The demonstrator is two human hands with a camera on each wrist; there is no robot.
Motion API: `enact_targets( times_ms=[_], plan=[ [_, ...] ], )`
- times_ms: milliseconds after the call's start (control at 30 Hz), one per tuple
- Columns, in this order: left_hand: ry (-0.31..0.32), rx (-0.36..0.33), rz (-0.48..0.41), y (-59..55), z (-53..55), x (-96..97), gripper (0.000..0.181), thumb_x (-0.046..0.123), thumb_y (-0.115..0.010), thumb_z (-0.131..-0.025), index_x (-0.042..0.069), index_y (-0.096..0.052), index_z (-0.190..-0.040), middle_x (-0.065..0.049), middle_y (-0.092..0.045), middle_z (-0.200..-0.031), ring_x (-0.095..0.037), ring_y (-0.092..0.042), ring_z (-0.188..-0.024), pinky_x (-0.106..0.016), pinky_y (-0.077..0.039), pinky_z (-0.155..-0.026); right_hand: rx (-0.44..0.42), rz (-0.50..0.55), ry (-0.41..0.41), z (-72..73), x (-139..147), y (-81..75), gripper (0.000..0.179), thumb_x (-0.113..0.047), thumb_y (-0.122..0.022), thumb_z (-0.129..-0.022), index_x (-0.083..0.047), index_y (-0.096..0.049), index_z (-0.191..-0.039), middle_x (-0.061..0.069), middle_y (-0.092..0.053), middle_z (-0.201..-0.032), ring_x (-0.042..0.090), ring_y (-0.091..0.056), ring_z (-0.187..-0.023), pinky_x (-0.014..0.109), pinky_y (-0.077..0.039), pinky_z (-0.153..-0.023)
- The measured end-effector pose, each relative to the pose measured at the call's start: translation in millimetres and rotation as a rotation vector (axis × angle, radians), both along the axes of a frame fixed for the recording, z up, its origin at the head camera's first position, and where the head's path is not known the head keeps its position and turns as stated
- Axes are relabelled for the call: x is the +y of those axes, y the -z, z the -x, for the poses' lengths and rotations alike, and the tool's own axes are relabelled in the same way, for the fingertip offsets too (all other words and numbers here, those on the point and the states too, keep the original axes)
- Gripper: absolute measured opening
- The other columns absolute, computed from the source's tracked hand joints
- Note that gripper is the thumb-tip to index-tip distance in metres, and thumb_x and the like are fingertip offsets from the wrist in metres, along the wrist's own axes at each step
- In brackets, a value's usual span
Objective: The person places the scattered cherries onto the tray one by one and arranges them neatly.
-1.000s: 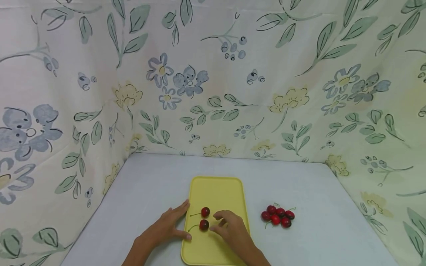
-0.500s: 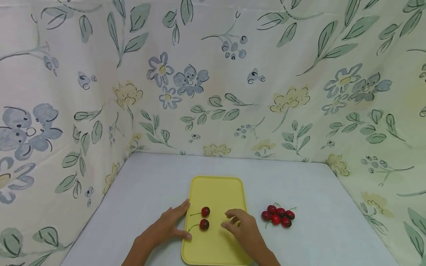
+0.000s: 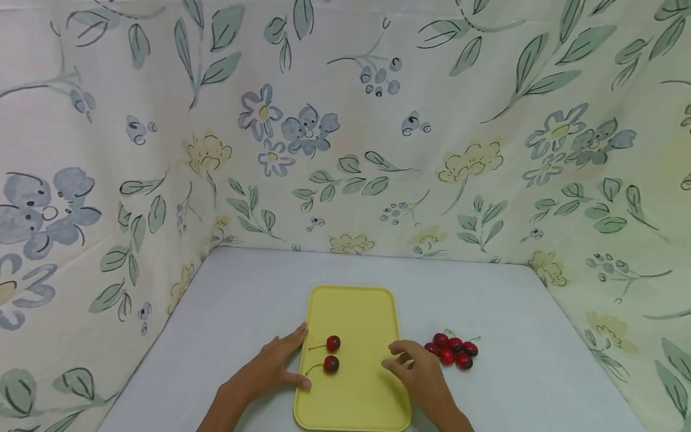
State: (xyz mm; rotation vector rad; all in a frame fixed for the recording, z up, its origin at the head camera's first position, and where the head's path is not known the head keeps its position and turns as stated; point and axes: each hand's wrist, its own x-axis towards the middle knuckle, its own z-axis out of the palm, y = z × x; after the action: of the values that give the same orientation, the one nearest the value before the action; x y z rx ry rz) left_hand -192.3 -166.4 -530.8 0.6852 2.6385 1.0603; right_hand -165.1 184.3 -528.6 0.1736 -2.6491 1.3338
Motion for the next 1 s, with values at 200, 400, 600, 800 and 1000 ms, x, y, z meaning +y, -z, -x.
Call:
enact_targets(
  times_ms=[200,400,600,800,1000],
  plan=[
    [0.001,-0.007,0.0,0.6,-0.2,-0.1,0.113,0.053,-0.087,-0.079,0.0,-0.034,-0.164,-0.014,-0.028,-0.174,-0.042,-0.033,-0.157,-0.07,-0.019,-0.126,0.009,-0.031,0.052,-1.4,14,-0.5,0.026,-0.021,-0.091,-0.083,-0.017,-0.079,-0.105,-0.009,-0.077,-0.101,-0.001,-0.068,-0.081,0.022,-0.058,-0.071],
    [0.0,-0.004,0.005,1.0,-0.1,-0.3,0.113,0.054,-0.087,-0.079,0.0,-0.035,-0.164,-0.013,-0.029,-0.173,-0.041,-0.034,-0.156,-0.07,-0.02,-0.126,0.033,-0.056,0.093,-3.9,28,0.4,0.028,-0.017,-0.092,-0.082,-0.017,-0.078,-0.106,-0.009,-0.077,-0.102,-0.001,-0.068,-0.082,0.022,-0.058,-0.071],
    [0.001,0.0,0.007,-1.6,-0.4,-1.4,0.114,0.053,-0.087,-0.079,-0.001,-0.034,-0.164,-0.014,-0.028,-0.173,-0.042,-0.034,-0.156,-0.07,-0.019,-0.126,0.013,-0.061,0.119,-6.4,41,-0.8,0.025,-0.021,-0.09,-0.085,-0.016,-0.079,-0.107,-0.007,-0.077,-0.1,-0.001,-0.067,-0.083,0.02,-0.058,-0.071],
    [0.002,-0.006,0.003,-2.1,0.2,-1.5,0.114,0.053,-0.087,-0.08,0.0,-0.034,-0.164,-0.014,-0.028,-0.174,-0.041,-0.033,-0.157,-0.07,-0.018,-0.127,0.037,-0.062,0.138,-7.3,56,-1.2,0.026,-0.018,-0.091,-0.084,-0.013,-0.078,-0.107,-0.006,-0.076,-0.096,-0.001,-0.067,-0.081,0.02,-0.06,-0.072],
    [0.002,-0.007,0.001,0.9,1.2,-1.4,0.114,0.053,-0.087,-0.079,-0.001,-0.034,-0.164,-0.014,-0.027,-0.174,-0.042,-0.033,-0.157,-0.071,-0.018,-0.127,0.14,-0.118,0.163,-8.6,71,-2.6,0.025,-0.012,-0.092,-0.082,-0.012,-0.078,-0.103,-0.006,-0.074,-0.089,-0.002,-0.064,-0.075,0.017,-0.059,-0.067]
  ],
)
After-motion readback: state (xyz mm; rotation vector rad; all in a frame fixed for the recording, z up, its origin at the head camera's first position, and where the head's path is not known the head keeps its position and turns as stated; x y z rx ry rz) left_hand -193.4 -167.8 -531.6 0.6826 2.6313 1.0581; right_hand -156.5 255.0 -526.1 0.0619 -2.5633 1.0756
